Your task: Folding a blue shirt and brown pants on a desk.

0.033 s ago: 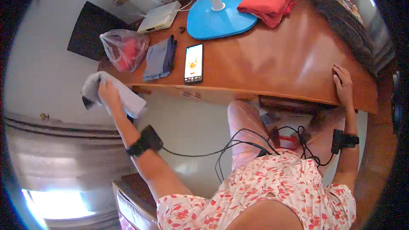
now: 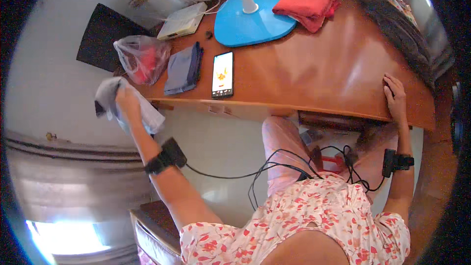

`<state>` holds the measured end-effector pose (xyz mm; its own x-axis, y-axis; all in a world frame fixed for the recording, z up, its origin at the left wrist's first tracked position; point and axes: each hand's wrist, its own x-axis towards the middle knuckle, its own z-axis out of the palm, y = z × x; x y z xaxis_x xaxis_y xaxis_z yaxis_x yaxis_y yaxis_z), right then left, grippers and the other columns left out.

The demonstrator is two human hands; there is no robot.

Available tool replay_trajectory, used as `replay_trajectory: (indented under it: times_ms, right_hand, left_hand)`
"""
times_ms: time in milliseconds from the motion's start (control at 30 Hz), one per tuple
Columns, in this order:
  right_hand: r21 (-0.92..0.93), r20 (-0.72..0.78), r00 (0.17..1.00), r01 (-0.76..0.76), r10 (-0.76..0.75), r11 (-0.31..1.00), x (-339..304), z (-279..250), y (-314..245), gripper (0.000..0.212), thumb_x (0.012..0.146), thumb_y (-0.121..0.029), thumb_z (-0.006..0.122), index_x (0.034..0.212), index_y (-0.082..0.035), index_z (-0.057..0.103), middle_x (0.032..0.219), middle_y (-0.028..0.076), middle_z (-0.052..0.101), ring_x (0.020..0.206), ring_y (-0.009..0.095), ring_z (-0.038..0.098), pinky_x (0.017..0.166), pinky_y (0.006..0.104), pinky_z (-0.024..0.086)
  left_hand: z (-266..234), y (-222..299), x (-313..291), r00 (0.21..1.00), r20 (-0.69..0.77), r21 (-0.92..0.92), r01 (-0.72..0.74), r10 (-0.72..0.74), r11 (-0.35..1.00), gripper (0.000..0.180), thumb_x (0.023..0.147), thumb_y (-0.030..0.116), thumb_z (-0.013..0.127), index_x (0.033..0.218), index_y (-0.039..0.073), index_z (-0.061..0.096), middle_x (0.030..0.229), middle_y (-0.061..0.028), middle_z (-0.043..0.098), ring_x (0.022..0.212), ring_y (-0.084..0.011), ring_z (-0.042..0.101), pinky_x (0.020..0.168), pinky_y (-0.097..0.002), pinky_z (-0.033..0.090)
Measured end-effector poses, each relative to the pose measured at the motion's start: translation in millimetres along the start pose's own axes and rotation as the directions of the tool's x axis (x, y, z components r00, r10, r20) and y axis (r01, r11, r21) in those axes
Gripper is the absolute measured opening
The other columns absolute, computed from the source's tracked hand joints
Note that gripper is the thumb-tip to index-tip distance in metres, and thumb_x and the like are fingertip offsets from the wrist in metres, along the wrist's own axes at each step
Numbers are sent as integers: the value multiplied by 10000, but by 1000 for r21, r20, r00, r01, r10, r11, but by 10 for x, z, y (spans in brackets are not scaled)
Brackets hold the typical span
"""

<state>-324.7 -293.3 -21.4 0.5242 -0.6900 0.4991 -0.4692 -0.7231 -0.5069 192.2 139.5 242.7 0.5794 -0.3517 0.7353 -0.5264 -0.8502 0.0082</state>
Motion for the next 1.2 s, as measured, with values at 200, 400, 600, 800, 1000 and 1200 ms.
replay_trajectory:
  times_ms: [200,400,600,800,1000,1200]
  right_hand:
    - [12,29,998,46,-47,999,46,100,-79,262,807,-86,500,1056,-27,556,1153,110,521,1090,279,450,964,351,320]
    - [96,89,994,57,-65,994,111,234,-346,279,775,-28,499,1047,-5,557,1162,119,516,1101,281,445,958,351,321]
    - [56,50,997,61,-64,997,235,94,-402,259,747,-38,522,998,-5,576,1121,123,535,1058,281,468,929,357,350]
    - [75,10,993,114,-115,991,303,213,-535,239,737,-84,544,958,-5,591,1044,132,575,1005,297,500,892,364,384]
    - [49,45,989,136,-138,990,386,312,-756,276,739,-147,525,974,-21,598,1080,131,566,990,300,528,896,366,399]
    - [63,22,980,195,-197,979,437,518,-837,249,737,-138,531,936,-7,602,1069,124,574,962,298,542,873,371,410]
  left_hand:
    - [1093,319,-119,839,544,262,-173,3,949,333,828,257,411,1107,102,508,1020,-193,564,942,-375,537,775,-473,429]
    - [1321,-75,-449,739,673,-57,22,22,998,547,876,424,303,1241,29,400,1181,-214,477,1131,-339,426,951,-398,312]
    - [819,252,-433,899,285,-354,-223,332,908,335,886,223,388,916,-52,576,987,-211,576,928,-352,536,810,-400,410]
    - [460,1598,-1006,894,357,-759,109,270,642,236,830,128,500,994,-18,584,892,-212,610,748,-259,617,650,-336,477]
    - [638,2985,-1983,770,268,-855,-87,579,512,242,784,138,573,1016,79,610,630,-162,584,482,-171,554,459,-313,417]
    - [884,3162,-2146,826,180,-681,-287,535,674,197,796,194,514,928,85,612,747,-132,620,631,-291,602,575,-395,480]
